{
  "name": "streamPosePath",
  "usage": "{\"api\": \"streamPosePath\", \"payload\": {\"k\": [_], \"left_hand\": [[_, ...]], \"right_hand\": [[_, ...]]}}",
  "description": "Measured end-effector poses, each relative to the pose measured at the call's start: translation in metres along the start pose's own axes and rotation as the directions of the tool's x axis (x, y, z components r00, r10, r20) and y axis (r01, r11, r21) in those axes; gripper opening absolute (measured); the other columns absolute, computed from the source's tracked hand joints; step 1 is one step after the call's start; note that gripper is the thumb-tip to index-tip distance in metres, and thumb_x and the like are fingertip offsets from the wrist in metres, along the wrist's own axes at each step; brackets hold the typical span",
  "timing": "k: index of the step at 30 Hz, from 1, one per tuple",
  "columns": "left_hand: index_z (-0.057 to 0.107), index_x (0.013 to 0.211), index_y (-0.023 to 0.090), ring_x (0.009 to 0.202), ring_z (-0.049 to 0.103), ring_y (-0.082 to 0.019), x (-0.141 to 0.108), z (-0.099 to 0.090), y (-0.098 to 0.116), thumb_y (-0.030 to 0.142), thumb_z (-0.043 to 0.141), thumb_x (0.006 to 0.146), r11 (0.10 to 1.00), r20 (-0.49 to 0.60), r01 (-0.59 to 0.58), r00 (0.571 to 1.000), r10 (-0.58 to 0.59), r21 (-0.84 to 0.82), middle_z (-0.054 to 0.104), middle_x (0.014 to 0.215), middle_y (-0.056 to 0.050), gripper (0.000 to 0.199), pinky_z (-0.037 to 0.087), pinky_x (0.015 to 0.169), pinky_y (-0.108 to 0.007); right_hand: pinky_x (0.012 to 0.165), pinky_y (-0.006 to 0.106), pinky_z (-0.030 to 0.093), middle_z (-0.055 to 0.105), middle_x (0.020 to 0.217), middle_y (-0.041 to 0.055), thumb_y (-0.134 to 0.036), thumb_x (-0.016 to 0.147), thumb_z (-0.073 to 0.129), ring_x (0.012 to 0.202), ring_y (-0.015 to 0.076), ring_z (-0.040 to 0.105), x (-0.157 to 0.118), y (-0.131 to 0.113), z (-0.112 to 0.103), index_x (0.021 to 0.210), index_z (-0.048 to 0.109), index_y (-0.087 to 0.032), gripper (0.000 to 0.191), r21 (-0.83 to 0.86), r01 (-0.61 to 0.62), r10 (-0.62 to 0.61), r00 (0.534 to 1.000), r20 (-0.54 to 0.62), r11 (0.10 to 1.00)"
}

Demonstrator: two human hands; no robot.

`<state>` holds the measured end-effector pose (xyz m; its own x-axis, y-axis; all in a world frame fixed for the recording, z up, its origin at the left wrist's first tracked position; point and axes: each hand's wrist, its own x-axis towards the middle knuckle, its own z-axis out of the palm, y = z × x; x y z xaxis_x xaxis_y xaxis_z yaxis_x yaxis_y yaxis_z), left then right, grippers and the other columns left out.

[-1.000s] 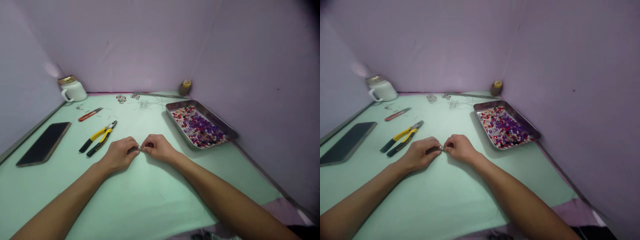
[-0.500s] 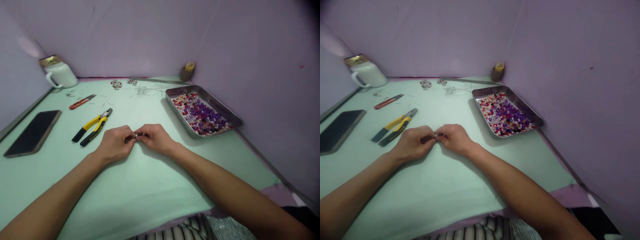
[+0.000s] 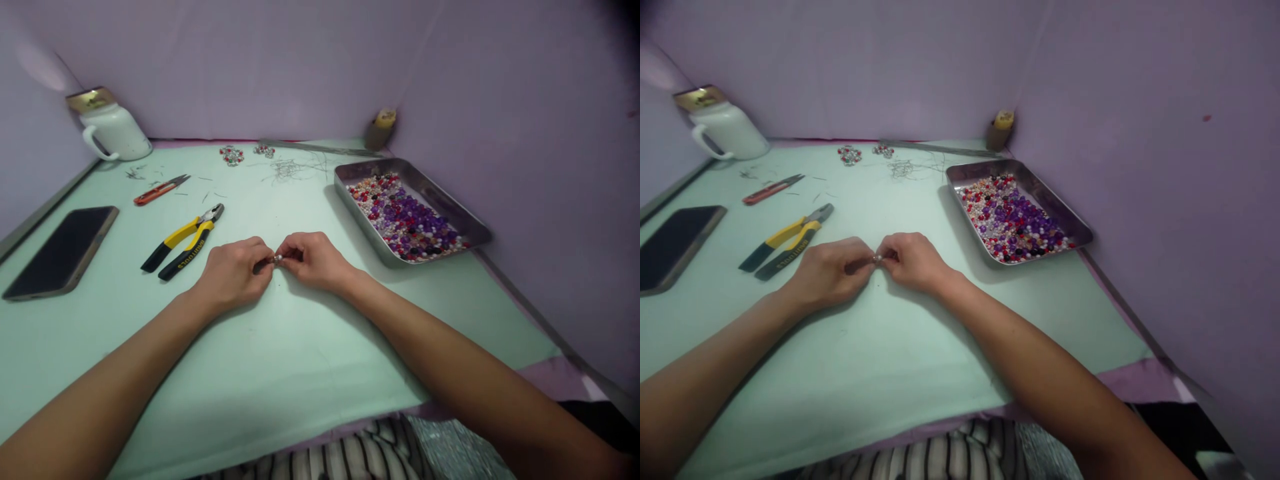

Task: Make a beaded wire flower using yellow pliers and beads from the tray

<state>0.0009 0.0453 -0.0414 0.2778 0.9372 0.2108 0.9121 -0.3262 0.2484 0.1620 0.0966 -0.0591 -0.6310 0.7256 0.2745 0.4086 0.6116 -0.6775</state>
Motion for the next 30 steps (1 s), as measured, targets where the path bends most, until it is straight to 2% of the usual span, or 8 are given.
{"api": "streamPosePath", "payload": {"k": [6,14,16,19,22,26,30], "left_hand": [[0.06,0.071,0.02,0.061,0.051,-0.012,0.0,-0.001,0.0,0.024,0.046,0.073,1.0,0.016,0.004,1.0,-0.004,0.004,0.06,0.07,0.001,0.014,0.033,0.054,-0.023],[0.061,0.074,0.019,0.06,0.051,-0.012,0.001,0.004,-0.004,0.028,0.048,0.072,0.99,0.002,0.033,0.999,-0.033,-0.134,0.06,0.067,0.001,0.016,0.034,0.053,-0.022],[0.06,0.073,0.018,0.059,0.051,-0.012,0.001,0.004,-0.004,0.025,0.048,0.071,0.989,-0.001,0.038,0.999,-0.038,-0.142,0.059,0.065,0.001,0.014,0.034,0.053,-0.022],[0.056,0.064,0.018,0.055,0.048,-0.012,0.0,0.001,-0.002,0.021,0.048,0.067,0.996,0.002,0.023,1.0,-0.023,-0.089,0.056,0.06,0.001,0.009,0.033,0.052,-0.023],[0.053,0.059,0.018,0.055,0.048,-0.012,0.0,-0.003,0.001,0.021,0.048,0.065,1.0,-0.014,0.006,1.0,-0.006,-0.027,0.055,0.058,0.001,0.009,0.033,0.052,-0.024],[0.058,0.068,0.017,0.058,0.05,-0.013,0.0,-0.004,0.001,0.025,0.051,0.068,0.991,-0.054,0.058,0.996,-0.065,-0.12,0.057,0.063,0.001,0.01,0.036,0.054,-0.024],[0.061,0.074,0.017,0.059,0.05,-0.012,0.0,-0.001,-0.004,0.025,0.052,0.071,0.966,-0.023,0.085,0.995,-0.094,-0.245,0.058,0.066,0.001,0.012,0.037,0.054,-0.023]], "right_hand": [[0.057,0.021,0.035,0.061,0.067,-0.0003,-0.016,0.072,0.056,0.061,0.0093,0.051,-0.002,0.001,0.001,0.074,0.063,-0.015,0.007,0.019,-0.017,0.018,0.999,-0.033,1.0],[0.058,0.02,0.04,0.064,0.069,0.0009,-0.019,0.074,0.056,0.063,0.0101,0.056,-0.002,0.007,0.005,0.078,0.063,-0.014,0.009,0.201,-0.108,0.112,0.994,-0.008,0.974],[0.06,0.022,0.04,0.063,0.074,0.001,-0.019,0.074,0.056,0.064,0.0104,0.056,-0.004,0.004,0.005,0.085,0.062,-0.016,0.014,0.157,-0.086,0.091,0.995,-0.029,0.984],[0.066,0.023,0.04,0.061,0.088,0.0019,-0.014,0.072,0.055,0.07,0.011,0.054,-0.007,-0.004,0.003,0.098,0.06,-0.019,0.027,0.041,0.015,-0.013,0.999,-0.041,0.999],[0.067,0.023,0.04,0.06,0.087,0.0014,-0.012,0.073,0.053,0.073,0.012,0.054,-0.009,-0.008,0.003,0.099,0.06,-0.021,0.029,0.005,0.067,-0.067,0.998,-0.016,0.998],[0.062,0.022,0.041,0.062,0.078,0.0007,-0.016,0.075,0.052,0.069,0.011,0.055,-0.007,-0.004,0.009,0.087,0.063,-0.019,0.017,0.183,-0.029,0.047,0.995,-0.093,0.983],[0.058,0.021,0.043,0.062,0.069,-0.0003,-0.018,0.071,0.055,0.062,0.0098,0.055,-0.003,0.0,0.013,0.076,0.06,-0.016,0.008,0.308,-0.13,0.167,0.981,-0.098,0.943]]}}
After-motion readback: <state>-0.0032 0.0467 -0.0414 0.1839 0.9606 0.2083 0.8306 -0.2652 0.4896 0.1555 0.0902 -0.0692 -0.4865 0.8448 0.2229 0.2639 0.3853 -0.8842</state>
